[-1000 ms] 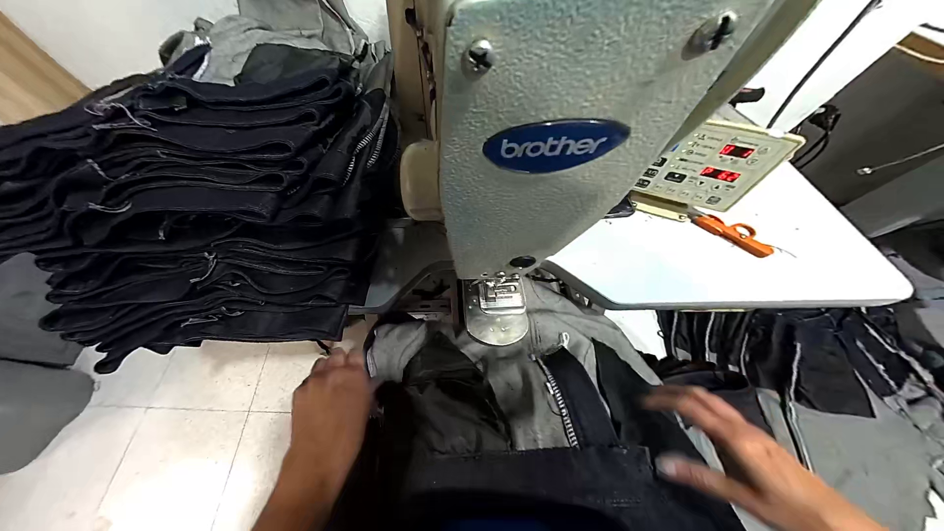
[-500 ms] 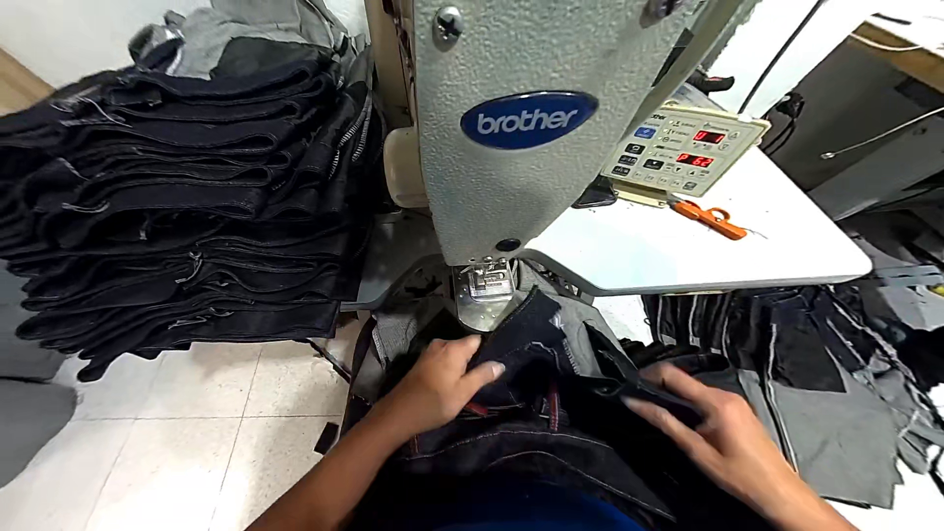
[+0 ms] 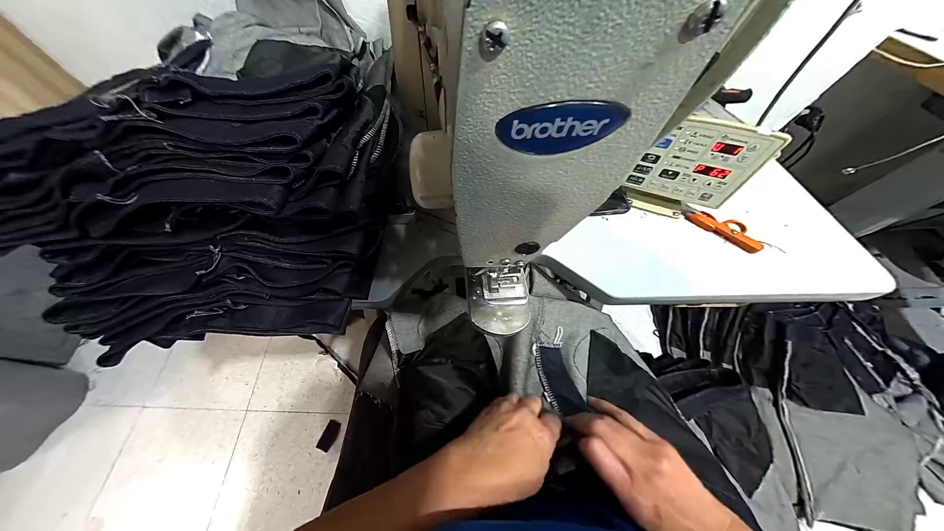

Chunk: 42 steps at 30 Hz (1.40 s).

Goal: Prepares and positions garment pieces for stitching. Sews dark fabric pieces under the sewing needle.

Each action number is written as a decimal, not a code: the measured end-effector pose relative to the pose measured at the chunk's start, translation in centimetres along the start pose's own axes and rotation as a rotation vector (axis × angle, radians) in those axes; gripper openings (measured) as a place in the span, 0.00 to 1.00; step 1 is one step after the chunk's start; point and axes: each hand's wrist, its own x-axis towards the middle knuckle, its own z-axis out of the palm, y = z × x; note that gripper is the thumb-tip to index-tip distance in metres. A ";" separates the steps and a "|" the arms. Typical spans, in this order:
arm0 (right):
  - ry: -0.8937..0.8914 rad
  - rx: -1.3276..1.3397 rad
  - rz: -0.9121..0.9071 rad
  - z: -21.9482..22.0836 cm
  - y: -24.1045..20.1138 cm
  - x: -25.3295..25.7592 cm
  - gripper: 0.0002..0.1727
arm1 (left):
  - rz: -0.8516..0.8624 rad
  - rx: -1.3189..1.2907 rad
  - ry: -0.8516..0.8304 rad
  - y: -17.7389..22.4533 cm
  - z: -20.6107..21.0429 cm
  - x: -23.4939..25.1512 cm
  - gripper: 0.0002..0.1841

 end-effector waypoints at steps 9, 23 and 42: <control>0.140 0.638 0.153 -7.4 1.5 14.4 0.10 | -0.012 0.035 1.123 -0.9 -13.6 -14.6 0.09; 0.008 0.586 0.610 -1.0 9.6 20.0 0.08 | -0.101 0.405 1.014 -17.1 -20.4 9.3 0.21; -0.015 0.684 0.604 -0.5 8.7 17.8 0.05 | -0.521 -0.093 -0.223 -4.9 -5.9 4.0 0.27</control>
